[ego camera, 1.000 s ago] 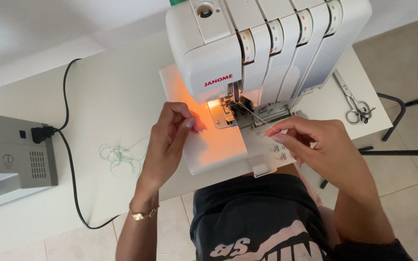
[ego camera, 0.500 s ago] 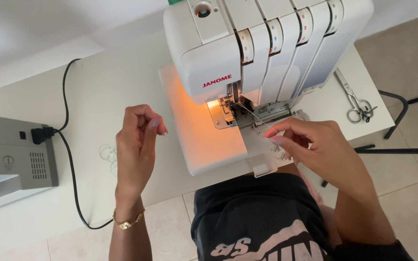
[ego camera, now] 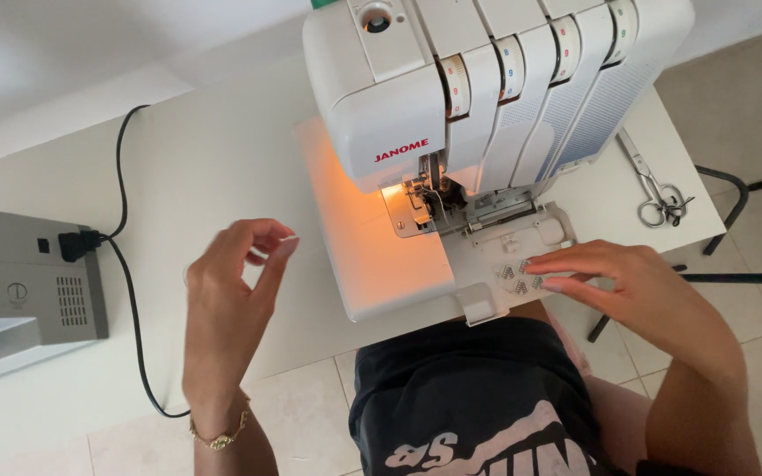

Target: Threading a Janome MyLock 644D serger machine, including pulling thread through guides and trimming ends with scissors.

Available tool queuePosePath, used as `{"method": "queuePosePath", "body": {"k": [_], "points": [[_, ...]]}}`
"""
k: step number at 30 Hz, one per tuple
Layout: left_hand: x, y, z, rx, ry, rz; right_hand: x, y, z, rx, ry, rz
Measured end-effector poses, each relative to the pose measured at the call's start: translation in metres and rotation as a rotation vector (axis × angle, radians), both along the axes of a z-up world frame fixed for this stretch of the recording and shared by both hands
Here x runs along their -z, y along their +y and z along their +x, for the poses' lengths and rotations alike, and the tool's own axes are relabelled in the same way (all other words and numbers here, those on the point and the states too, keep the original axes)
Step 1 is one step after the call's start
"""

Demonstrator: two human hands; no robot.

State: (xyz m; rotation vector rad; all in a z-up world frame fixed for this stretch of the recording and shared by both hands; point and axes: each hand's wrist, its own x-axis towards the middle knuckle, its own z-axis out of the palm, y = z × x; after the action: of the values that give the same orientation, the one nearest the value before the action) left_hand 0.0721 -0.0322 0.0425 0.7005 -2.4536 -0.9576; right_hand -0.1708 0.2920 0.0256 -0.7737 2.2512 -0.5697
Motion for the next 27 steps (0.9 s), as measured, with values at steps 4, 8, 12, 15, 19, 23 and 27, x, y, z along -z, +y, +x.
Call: {"method": "queuePosePath", "body": {"k": [4,8,12,15,19,23,27], "points": [[0.001,-0.004,-0.003,-0.098,0.048,-0.466,-0.023,0.006,-0.006,0.272,0.212,-0.008],[0.005,0.018,-0.039,0.087,0.097,-0.183,0.012,0.013,-0.039,0.285,0.417,-0.547],[0.021,0.033,-0.065,0.17,0.057,-0.255,0.031,-0.023,-0.08,0.285,0.231,-0.758],[0.033,0.035,-0.073,0.138,0.035,-0.262,0.037,-0.033,-0.095,0.308,0.082,-0.716],[0.037,0.035,-0.072,0.034,-0.039,-0.076,0.04,-0.037,-0.118,0.323,0.079,-0.708],[0.018,0.036,-0.073,-0.004,-0.066,0.203,0.048,-0.039,-0.137,0.334,0.074,-0.7],[0.014,0.04,-0.07,-0.132,-0.026,0.273,0.06,-0.034,-0.15,0.356,0.063,-0.678]]}}
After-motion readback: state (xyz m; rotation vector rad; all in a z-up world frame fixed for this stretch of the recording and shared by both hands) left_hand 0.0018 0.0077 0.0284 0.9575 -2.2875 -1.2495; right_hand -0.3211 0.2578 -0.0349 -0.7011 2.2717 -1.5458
